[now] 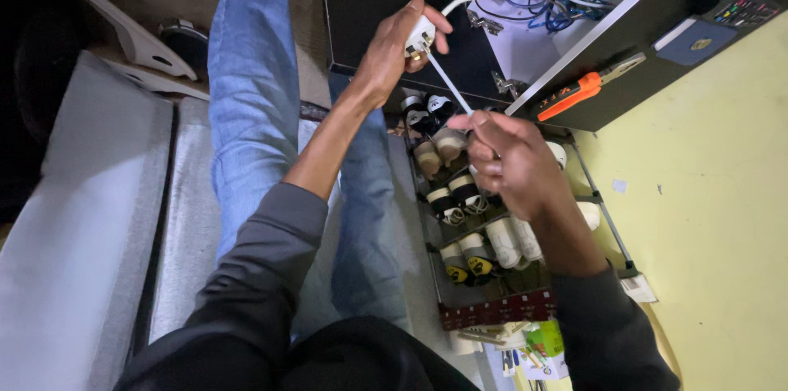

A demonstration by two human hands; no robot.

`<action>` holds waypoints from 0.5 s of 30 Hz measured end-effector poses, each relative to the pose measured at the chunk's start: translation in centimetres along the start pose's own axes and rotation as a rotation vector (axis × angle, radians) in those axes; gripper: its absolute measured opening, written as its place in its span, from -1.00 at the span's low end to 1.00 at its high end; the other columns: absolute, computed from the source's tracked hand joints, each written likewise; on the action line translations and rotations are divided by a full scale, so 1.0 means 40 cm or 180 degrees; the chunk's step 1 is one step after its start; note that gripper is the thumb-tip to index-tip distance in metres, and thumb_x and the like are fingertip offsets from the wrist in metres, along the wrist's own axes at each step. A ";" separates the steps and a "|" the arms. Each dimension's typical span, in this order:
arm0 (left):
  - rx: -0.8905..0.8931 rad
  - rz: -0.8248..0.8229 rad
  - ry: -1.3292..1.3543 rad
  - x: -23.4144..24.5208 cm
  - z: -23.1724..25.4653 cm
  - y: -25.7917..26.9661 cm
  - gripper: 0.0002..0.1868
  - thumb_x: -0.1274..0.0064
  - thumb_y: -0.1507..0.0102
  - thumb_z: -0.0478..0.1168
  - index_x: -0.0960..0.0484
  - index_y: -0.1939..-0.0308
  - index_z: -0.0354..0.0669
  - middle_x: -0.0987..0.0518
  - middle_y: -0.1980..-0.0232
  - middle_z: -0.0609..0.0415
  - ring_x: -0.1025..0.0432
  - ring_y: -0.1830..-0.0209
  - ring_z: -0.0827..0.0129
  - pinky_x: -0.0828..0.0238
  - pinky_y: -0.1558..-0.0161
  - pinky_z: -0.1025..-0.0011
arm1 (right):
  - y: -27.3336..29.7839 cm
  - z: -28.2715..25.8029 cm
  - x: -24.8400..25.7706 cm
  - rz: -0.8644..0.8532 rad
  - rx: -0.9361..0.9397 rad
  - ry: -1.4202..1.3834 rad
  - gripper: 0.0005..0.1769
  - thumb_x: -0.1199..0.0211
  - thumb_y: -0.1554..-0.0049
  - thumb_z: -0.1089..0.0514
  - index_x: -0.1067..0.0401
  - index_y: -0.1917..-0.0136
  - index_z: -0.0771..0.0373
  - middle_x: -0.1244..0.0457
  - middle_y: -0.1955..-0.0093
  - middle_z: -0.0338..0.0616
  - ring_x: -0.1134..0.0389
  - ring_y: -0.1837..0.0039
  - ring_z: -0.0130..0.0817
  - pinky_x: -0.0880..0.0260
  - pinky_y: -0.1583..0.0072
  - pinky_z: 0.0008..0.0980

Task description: The person unscrews the casing of a power plug using a screwdriver, opens it, and then reassembles and screws it back together.

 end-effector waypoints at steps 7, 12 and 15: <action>0.0126 0.0079 0.0028 0.029 -0.030 -0.006 -0.43 0.39 -0.51 0.12 -0.58 0.09 -0.28 -0.52 0.38 0.07 -0.17 0.57 0.57 -0.04 0.54 0.53 | -0.015 -0.042 -0.005 0.0250 0.0864 0.1344 -0.67 -0.04 -0.36 0.07 -0.46 -0.18 0.34 -0.11 0.39 -0.38 -0.03 0.41 -0.61 -0.02 0.38 -0.55; 0.0133 0.0113 -0.0146 0.037 -0.034 -0.002 -0.41 0.44 -0.51 0.12 -0.58 0.10 -0.27 -0.49 0.41 0.12 -0.12 0.59 0.61 0.00 0.56 0.54 | 0.026 -0.111 -0.048 0.0633 0.1908 0.3655 -0.76 -0.06 -0.38 0.17 -0.45 -0.13 0.38 -0.25 0.38 -0.07 -0.30 0.40 -0.32 -0.22 0.31 -0.33; 0.0195 0.0219 -0.0272 0.044 -0.037 0.001 -0.43 0.43 -0.48 0.11 -0.59 0.11 -0.25 -0.48 0.45 0.12 -0.12 0.65 0.60 0.03 0.61 0.52 | 0.010 -0.099 -0.088 0.0628 0.1741 0.5250 -0.71 -0.03 -0.41 0.23 -0.36 -0.28 0.48 -0.30 0.31 0.02 -0.31 0.45 -0.21 -0.27 0.42 -0.25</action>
Point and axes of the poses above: each hand's wrist, its own y-axis away from the middle knuckle, its own x-axis out of the back of the hand, z = x × y, the point moved 10 cm from there along -y, towards the middle knuckle
